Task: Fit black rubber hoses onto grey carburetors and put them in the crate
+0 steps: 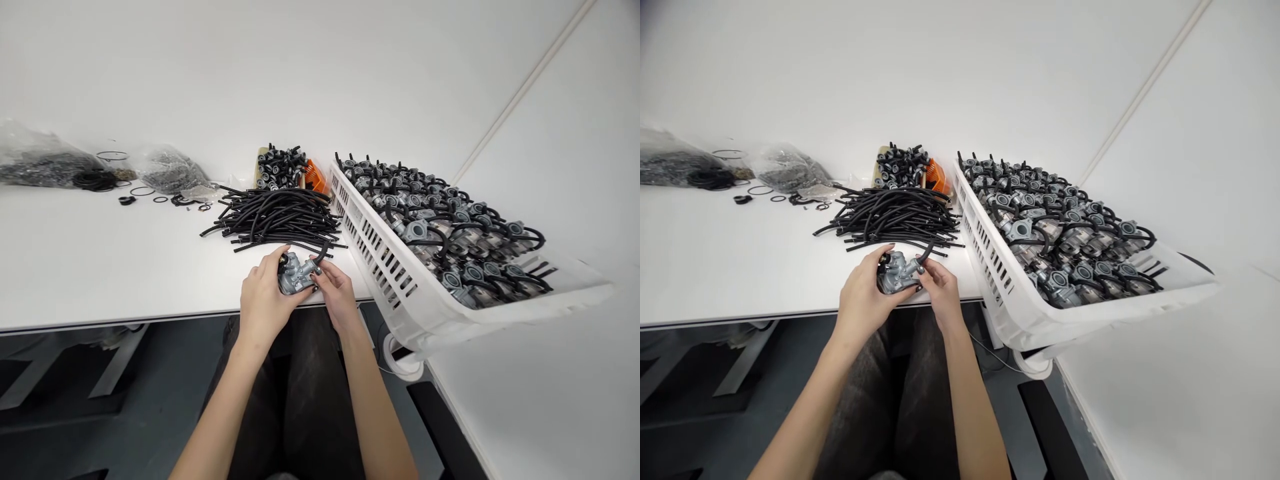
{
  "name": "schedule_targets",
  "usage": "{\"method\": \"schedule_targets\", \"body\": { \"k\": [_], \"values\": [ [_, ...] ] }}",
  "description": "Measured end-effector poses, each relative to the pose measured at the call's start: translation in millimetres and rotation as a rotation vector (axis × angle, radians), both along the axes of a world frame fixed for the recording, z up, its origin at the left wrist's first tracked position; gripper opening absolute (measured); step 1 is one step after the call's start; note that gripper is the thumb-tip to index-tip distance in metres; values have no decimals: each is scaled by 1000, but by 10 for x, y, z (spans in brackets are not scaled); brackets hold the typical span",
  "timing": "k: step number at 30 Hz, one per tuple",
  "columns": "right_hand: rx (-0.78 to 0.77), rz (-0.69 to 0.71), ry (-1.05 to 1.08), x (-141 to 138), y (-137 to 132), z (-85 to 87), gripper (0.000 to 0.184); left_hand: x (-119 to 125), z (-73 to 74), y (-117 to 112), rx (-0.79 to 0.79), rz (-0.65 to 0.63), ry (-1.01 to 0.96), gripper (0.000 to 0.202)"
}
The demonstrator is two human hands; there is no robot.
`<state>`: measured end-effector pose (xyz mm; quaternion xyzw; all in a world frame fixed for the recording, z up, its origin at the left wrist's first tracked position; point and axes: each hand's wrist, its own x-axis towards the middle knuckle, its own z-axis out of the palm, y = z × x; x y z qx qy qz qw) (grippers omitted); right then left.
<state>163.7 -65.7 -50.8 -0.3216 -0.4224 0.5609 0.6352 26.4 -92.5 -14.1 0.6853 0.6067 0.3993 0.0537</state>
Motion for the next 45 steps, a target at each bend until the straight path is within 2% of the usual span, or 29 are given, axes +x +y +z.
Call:
{"method": "schedule_targets", "body": {
  "k": [7,12,18,21,25,30,35,40,43,45],
  "values": [
    [-11,44,-75,45,9,-1,31,36,43,-24,-19,-19,80,70],
    [-42,-27,-55,10,37,-27,29,67,63,-31,-23,-3,146,62],
    [-36,-70,-81,-49,37,39,33,109,72,-55,25,21,215,62],
    [-28,-72,-77,-54,46,45,26,139,73,-74,42,24,288,62],
    [-27,-8,-57,-15,25,51,26,122,64,-73,15,40,203,61],
    [-25,106,-37,60,-42,117,28,44,52,-26,-9,-14,96,62],
    [-51,39,-20,26,-29,90,29,35,52,-13,-5,-31,89,64],
    [-63,-52,-18,-39,18,38,22,83,57,-52,0,-3,142,65],
    [-58,-32,-16,-18,14,61,26,73,43,-49,11,3,124,64],
    [-45,40,10,19,-3,90,33,45,26,-32,14,-3,79,65]
  ]
}}
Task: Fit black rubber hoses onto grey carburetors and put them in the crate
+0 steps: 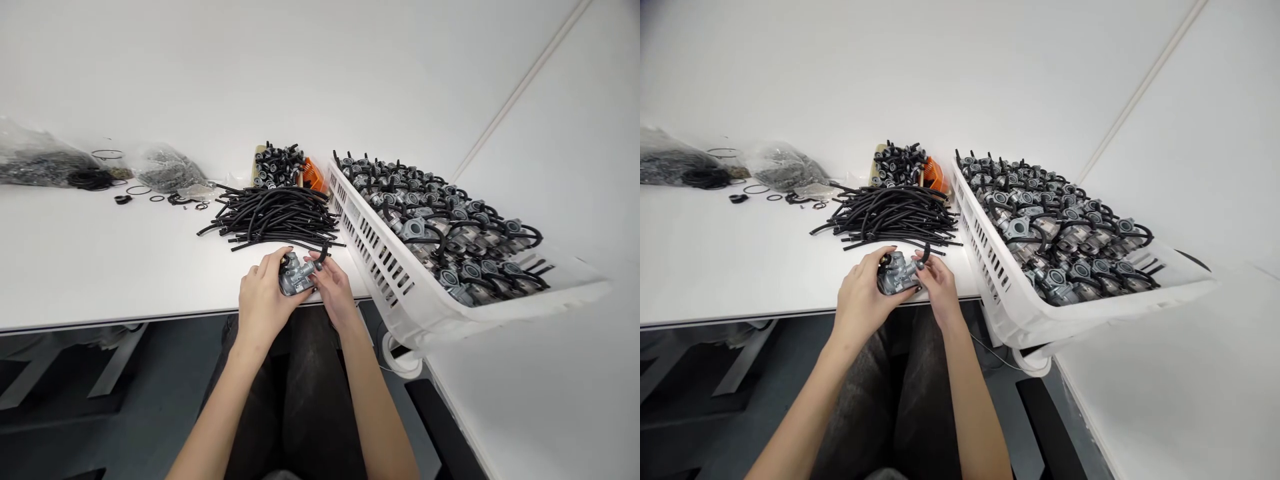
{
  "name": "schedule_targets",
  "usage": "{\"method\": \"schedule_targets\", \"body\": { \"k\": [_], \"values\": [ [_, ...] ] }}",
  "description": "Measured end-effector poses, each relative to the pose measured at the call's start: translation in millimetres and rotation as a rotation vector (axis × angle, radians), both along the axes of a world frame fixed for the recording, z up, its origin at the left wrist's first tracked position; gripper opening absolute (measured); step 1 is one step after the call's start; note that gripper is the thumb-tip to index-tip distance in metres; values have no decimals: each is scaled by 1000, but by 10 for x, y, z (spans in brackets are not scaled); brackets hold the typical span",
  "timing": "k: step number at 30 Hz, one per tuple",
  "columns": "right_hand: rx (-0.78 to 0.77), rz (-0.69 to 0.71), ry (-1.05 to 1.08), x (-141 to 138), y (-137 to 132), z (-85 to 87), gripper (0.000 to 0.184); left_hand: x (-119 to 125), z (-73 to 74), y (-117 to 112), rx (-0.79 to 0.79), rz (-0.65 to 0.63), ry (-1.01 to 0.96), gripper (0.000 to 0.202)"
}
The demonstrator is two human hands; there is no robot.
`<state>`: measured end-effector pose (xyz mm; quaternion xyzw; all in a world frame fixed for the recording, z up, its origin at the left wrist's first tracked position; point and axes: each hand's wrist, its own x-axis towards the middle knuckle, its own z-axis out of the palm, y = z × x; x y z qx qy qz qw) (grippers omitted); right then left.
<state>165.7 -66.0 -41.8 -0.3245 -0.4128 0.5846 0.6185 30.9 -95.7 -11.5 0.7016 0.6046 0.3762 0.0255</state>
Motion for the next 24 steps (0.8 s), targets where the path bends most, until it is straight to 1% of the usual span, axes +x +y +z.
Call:
{"method": "schedule_targets", "body": {
  "k": [3,12,16,24],
  "values": [
    [17,103,34,51,-26,30,33,-42,-24,25,2,-23,-60,68],
    [59,157,-85,75,-20,-1,35,-26,-9,5,20,-25,-6,65],
    [51,126,-80,78,-5,-20,31,-16,-9,6,4,-27,31,67],
    [30,36,-67,35,11,-69,30,3,-8,-10,16,-19,51,64]
  ]
}}
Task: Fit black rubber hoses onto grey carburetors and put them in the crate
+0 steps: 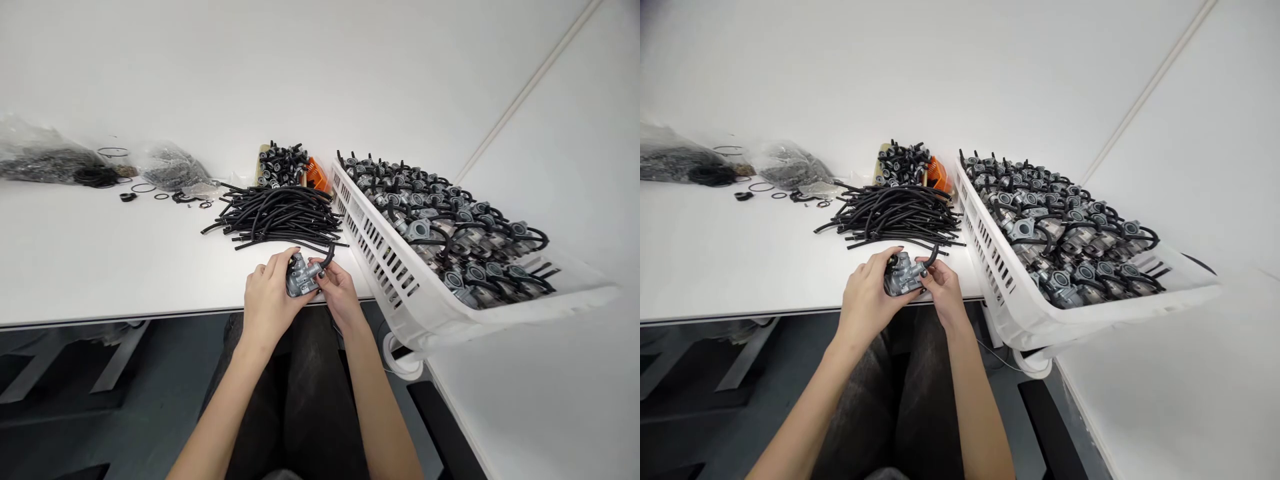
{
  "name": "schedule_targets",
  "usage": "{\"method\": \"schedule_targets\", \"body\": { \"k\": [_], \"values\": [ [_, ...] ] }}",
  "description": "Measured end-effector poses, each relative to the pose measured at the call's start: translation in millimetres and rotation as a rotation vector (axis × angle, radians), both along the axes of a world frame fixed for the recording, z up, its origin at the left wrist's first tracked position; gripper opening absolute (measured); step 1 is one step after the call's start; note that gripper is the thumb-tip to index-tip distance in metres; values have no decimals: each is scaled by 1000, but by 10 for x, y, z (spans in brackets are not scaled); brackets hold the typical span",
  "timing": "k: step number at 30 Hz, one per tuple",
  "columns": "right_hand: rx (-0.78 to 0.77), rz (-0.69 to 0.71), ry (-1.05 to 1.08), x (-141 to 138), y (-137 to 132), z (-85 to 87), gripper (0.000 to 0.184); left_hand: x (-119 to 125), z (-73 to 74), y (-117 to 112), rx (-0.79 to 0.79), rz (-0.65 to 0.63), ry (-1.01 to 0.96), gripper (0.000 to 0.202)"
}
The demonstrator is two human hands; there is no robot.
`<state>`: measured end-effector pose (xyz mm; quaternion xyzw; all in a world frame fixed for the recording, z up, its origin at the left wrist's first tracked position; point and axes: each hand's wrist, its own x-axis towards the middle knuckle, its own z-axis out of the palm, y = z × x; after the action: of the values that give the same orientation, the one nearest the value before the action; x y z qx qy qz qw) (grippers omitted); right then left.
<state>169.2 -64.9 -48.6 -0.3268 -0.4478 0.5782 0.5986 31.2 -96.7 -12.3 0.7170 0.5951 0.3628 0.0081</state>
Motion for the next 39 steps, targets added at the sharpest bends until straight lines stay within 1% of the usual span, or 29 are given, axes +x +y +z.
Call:
{"method": "schedule_targets", "body": {
  "k": [4,10,13,17,20,22,24,26,27,29,30,32,34,36,37,39],
  "values": [
    [8,-40,4,-29,14,-22,29,-17,-7,8,-18,-9,-29,66],
    [27,-5,-21,-13,-18,15,31,-36,-28,10,-9,-19,-57,66],
    [39,-22,-33,-14,-14,13,29,-42,-20,13,-20,-26,-56,66],
    [35,-50,-43,-49,25,12,28,-65,-21,23,-28,-51,-119,68],
    [36,-60,-59,-86,14,46,28,-83,-61,35,-13,-42,-178,67],
    [51,-62,-73,-112,-34,78,29,-92,-94,38,2,-47,-254,65],
    [82,-59,-83,-134,-107,110,31,-98,-109,11,11,-67,-376,64],
    [118,-53,-83,-139,-185,148,34,-102,-91,-74,-1,-67,-537,65],
    [127,-45,-81,-132,-223,177,36,-102,-71,-144,-24,-58,-625,66],
    [142,-10,-58,-100,-296,262,37,-98,-20,-327,-122,-61,-808,71],
    [147,19,-40,-77,-332,318,37,-94,2,-431,-181,-90,-900,74],
    [160,124,0,-31,-405,433,37,-76,21,-635,-318,-192,-1051,78],
    [148,251,29,-3,-472,502,37,-39,-12,-808,-442,-294,-1221,78],
    [97,360,55,-9,-519,477,37,19,-96,-944,-548,-346,-1420,77],
    [62,398,73,-25,-534,427,37,53,-150,-1002,-601,-350,-1524,75],
    [2,447,136,-75,-547,273,40,118,-255,-1106,-741,-343,-1711,68]
  ]
}}
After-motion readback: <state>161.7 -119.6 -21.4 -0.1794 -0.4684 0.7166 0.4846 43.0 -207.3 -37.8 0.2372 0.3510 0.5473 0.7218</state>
